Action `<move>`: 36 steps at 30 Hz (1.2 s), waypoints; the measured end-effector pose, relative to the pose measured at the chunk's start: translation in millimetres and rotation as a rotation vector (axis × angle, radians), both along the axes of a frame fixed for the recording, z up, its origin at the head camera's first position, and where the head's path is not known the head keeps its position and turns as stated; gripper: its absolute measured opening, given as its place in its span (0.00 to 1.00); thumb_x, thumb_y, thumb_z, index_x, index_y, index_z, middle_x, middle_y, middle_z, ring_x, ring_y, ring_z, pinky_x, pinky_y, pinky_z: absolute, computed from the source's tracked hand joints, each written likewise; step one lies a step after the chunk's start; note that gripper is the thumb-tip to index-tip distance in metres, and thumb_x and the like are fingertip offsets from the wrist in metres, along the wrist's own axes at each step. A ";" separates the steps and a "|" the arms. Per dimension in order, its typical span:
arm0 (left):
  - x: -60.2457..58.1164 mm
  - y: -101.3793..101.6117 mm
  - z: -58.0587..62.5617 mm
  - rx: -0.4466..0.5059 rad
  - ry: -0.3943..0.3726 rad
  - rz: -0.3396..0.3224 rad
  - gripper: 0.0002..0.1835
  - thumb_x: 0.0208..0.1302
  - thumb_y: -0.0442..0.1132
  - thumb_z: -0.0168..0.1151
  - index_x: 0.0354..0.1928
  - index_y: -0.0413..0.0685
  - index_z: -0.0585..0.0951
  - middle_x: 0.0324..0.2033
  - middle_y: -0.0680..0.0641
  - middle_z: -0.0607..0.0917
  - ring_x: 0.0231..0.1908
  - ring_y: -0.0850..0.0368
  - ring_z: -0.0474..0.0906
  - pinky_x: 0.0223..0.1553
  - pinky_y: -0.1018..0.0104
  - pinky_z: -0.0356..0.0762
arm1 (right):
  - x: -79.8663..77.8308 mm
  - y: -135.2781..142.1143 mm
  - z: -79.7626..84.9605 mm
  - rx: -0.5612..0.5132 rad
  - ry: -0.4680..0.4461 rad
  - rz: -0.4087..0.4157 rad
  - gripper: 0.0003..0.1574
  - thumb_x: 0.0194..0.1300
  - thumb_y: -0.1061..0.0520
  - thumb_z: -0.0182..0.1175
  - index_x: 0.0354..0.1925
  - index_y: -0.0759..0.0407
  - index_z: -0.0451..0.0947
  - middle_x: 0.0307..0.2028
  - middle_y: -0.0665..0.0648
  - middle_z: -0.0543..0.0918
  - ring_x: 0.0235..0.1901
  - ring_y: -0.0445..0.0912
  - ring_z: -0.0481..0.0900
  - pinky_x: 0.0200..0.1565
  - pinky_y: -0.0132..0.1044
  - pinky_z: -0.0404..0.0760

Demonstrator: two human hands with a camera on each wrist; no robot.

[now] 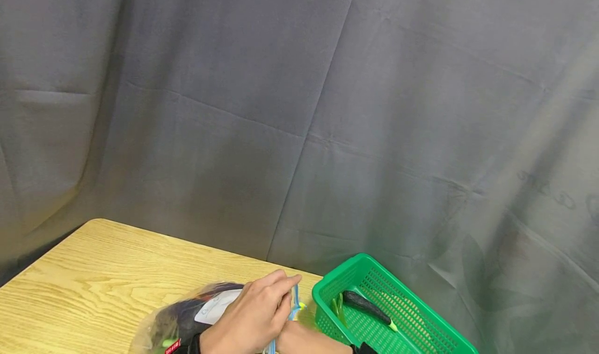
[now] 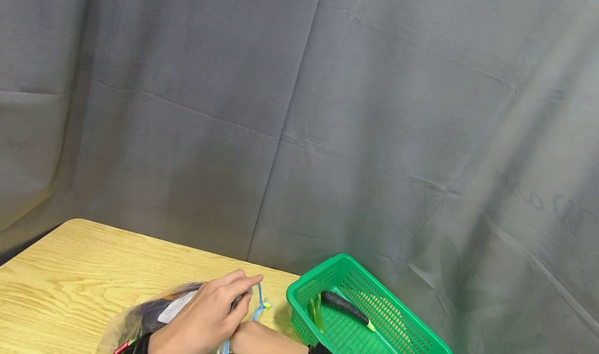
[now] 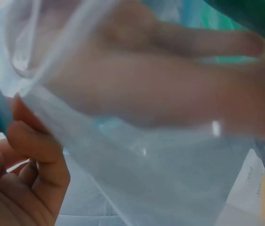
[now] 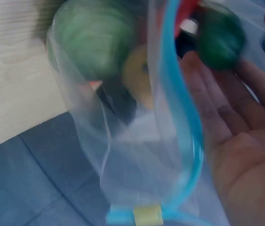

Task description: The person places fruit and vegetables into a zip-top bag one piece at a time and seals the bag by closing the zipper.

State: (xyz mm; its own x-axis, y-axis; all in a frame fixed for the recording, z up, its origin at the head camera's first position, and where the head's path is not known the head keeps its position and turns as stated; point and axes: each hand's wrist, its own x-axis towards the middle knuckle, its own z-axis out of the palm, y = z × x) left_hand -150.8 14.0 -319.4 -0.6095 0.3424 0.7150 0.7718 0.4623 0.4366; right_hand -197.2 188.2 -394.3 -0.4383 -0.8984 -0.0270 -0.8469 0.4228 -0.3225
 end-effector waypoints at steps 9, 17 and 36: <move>-1.8 -5.1 1.1 0.025 -0.043 0.009 0.13 0.61 0.26 0.53 0.44 0.36 0.83 0.24 0.57 0.71 0.18 0.70 0.59 0.22 0.78 0.62 | 31.5 5.9 79.2 -0.031 0.225 0.090 0.21 0.51 0.70 0.59 0.44 0.55 0.79 0.38 0.42 0.79 0.35 0.28 0.72 0.38 0.17 0.66; -0.7 -4.7 0.6 -0.011 -0.077 0.008 0.12 0.62 0.28 0.54 0.45 0.37 0.82 0.22 0.59 0.66 0.18 0.69 0.56 0.21 0.78 0.61 | 17.2 39.4 85.5 -0.257 0.099 -0.058 0.20 0.54 0.75 0.53 0.36 0.54 0.81 0.31 0.43 0.80 0.31 0.31 0.74 0.36 0.21 0.73; 5.8 -9.3 -0.8 -0.021 -0.064 -0.007 0.14 0.61 0.27 0.54 0.48 0.35 0.82 0.24 0.59 0.70 0.20 0.70 0.58 0.23 0.79 0.62 | -70.2 166.1 27.8 0.082 -0.119 -0.780 0.16 0.52 0.65 0.64 0.42 0.64 0.79 0.39 0.65 0.80 0.40 0.61 0.78 0.39 0.54 0.76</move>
